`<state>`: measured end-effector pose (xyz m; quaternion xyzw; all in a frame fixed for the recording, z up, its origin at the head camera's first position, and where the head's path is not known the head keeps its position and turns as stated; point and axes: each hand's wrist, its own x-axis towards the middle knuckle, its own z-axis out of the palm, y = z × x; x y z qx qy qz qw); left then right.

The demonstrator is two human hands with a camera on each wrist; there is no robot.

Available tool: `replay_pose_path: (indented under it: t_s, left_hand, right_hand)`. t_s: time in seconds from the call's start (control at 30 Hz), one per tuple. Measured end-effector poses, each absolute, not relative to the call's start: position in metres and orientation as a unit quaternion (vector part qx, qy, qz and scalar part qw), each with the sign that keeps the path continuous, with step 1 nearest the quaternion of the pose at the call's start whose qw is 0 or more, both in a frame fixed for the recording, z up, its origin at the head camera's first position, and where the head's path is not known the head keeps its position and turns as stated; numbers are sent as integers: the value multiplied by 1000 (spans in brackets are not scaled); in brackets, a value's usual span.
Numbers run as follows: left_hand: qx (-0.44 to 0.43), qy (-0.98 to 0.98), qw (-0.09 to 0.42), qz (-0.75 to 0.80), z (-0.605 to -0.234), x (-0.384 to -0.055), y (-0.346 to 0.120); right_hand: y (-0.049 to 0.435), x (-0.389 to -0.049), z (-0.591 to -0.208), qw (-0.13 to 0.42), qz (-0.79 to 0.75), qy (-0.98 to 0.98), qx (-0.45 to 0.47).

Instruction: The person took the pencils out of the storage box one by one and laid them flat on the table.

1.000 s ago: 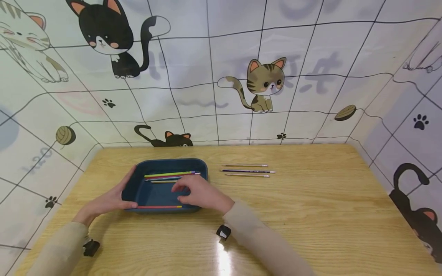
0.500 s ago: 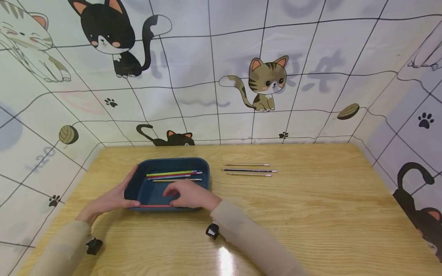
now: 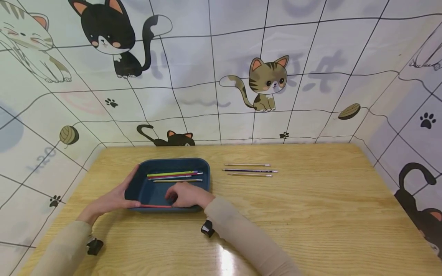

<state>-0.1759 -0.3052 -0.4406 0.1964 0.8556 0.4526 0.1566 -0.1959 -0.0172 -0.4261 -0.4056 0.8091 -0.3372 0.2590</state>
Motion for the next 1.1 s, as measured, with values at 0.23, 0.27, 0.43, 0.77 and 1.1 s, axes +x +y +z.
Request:
replay_pose_path:
  t_s: [0.23,0.27,0.43,0.77,1.1]
  left_hand:
    - [193,852,159,460,-442,-176,-305]
    - [194,852,160,460,-442,-176,-305]
    - [197,851,158,461,-442,-176,-306]
    - [205,851,153,459,-441,-177,-305]
    - [199,853,153,457,-440,-175,-304]
  right_hand:
    - [-16,-197,-427,286,-347,796,-405]
    - [-16,-197,-426,294,-353,792,-403]
    - [-16,-197,-427,334,-394,766,-384]
    - [-14,-197,-429,320,-436,758,-365]
    - [-12,-197,-429,266,-449,772,-365]
